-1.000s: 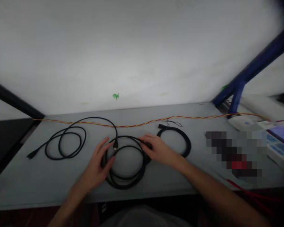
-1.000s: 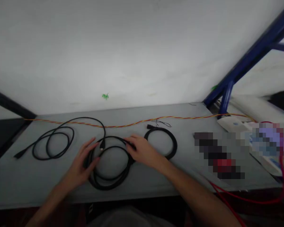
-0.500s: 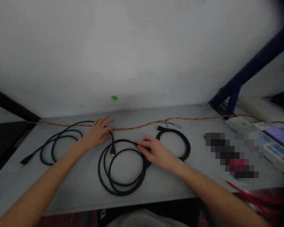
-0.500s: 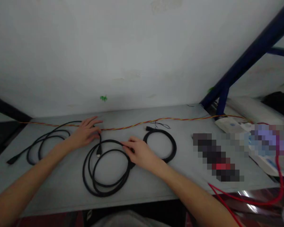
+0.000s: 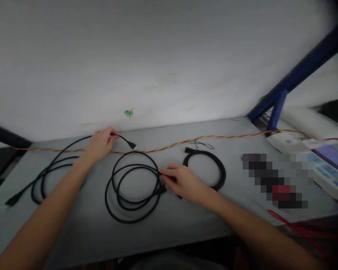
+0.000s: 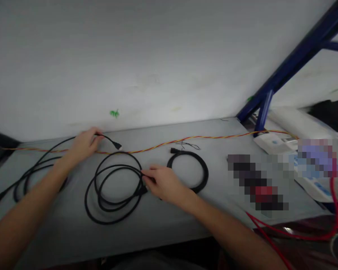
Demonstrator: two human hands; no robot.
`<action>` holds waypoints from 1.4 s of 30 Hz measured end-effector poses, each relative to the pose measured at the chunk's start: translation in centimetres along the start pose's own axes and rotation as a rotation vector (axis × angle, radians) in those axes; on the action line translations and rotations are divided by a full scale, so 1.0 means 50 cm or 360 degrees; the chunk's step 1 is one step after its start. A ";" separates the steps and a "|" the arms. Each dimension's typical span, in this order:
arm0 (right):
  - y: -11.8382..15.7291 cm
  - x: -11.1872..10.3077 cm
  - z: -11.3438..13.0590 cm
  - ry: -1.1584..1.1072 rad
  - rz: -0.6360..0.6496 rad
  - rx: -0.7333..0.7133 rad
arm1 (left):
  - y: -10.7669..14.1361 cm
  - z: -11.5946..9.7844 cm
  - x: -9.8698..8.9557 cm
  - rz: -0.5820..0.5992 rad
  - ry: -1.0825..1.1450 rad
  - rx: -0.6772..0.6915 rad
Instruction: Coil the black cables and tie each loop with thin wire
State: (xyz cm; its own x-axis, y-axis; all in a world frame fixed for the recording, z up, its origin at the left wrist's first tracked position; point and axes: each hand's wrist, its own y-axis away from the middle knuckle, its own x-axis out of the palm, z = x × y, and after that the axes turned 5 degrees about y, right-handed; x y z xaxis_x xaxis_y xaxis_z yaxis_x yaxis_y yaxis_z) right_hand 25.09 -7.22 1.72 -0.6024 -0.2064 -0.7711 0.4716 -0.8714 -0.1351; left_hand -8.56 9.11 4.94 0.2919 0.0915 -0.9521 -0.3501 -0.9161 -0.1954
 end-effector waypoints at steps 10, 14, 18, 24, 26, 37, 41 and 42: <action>0.004 0.004 0.000 0.0160 0.0109 0.0004 | 0.037 -0.052 0.051 -0.0222 0.0220 0.0103; 0.002 -0.001 0.004 0.0139 0.0110 0.0002 | 0.139 -0.153 0.038 0.0035 0.0285 0.0246; -0.002 0.003 0.002 0.0014 -0.0005 0.0029 | 0.210 -0.197 0.061 0.0096 0.0258 0.0330; -0.007 0.014 -0.008 -0.0053 -0.0105 0.0147 | 0.207 -0.155 0.086 0.0162 0.0554 0.0463; -0.008 0.015 -0.008 -0.0039 -0.0111 0.0181 | 0.203 -0.150 0.076 0.0149 0.0594 0.0487; -0.010 0.001 0.011 0.0334 0.0154 0.0306 | 0.387 -0.275 -0.008 0.0134 0.0315 0.0712; 0.001 -0.016 0.031 0.0399 0.0303 0.0243 | 0.466 -0.263 0.033 -0.0106 0.0253 0.0698; 0.006 -0.019 0.039 0.0402 0.0345 0.0204 | 0.479 -0.259 0.040 -0.0149 0.0206 0.0627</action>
State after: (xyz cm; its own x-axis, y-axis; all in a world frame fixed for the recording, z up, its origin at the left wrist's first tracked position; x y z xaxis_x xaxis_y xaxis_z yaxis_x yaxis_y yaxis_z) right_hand 24.58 -8.17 3.64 -0.3114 -0.2899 -0.9050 0.4765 -0.8716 0.1153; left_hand -4.82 -17.73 1.39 0.4393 0.0942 -0.8934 -0.6231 -0.6845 -0.3785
